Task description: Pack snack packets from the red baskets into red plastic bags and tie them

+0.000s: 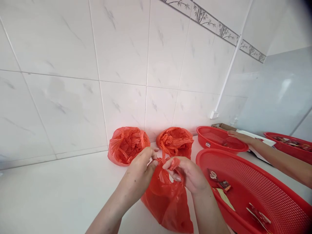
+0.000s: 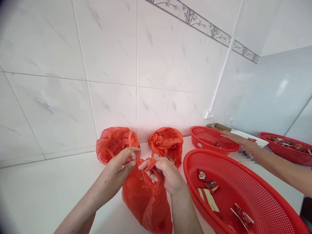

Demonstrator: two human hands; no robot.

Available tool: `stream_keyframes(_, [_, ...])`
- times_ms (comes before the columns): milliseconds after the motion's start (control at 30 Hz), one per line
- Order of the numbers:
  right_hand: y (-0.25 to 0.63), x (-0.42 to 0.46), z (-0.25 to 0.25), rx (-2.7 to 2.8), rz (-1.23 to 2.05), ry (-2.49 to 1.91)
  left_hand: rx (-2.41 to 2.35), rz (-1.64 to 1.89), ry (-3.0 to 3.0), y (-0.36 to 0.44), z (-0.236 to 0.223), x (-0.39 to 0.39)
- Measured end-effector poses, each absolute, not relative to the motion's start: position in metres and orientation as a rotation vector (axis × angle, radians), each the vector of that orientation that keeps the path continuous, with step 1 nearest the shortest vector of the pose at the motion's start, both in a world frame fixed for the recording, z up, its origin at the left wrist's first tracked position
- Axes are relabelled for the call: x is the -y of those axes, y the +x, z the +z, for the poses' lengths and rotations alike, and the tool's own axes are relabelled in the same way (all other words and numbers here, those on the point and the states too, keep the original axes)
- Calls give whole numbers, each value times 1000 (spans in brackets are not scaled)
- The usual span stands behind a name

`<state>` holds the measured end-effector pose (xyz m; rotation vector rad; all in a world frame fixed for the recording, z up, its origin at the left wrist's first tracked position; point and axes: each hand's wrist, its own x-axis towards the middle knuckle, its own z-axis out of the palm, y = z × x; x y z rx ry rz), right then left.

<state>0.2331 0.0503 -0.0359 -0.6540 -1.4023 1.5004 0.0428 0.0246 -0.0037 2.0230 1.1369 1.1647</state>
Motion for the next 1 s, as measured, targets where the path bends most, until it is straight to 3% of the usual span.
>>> stream_keyframes(267, [230,-47,-31,1681,1282,-771,-1066,1118,1745,50,-15,-30])
stream_keyframes(467, [215,-55,-34,1643,710,-1216,-1135,1061,1826,53,-13,-25])
stream_keyframes(667, [227,-58,-39,1702,1072,-1039,-1345,1068,1994,55,-14,-28])
stream_keyframes(800, [233,-57,-38,1450,1280,-859,-1392,1052,2068,54,-13,-30])
stream_keyframes(1000, [234,-91,-64,1311,1100,-992,-1197,949,2444,51,-6,-18])
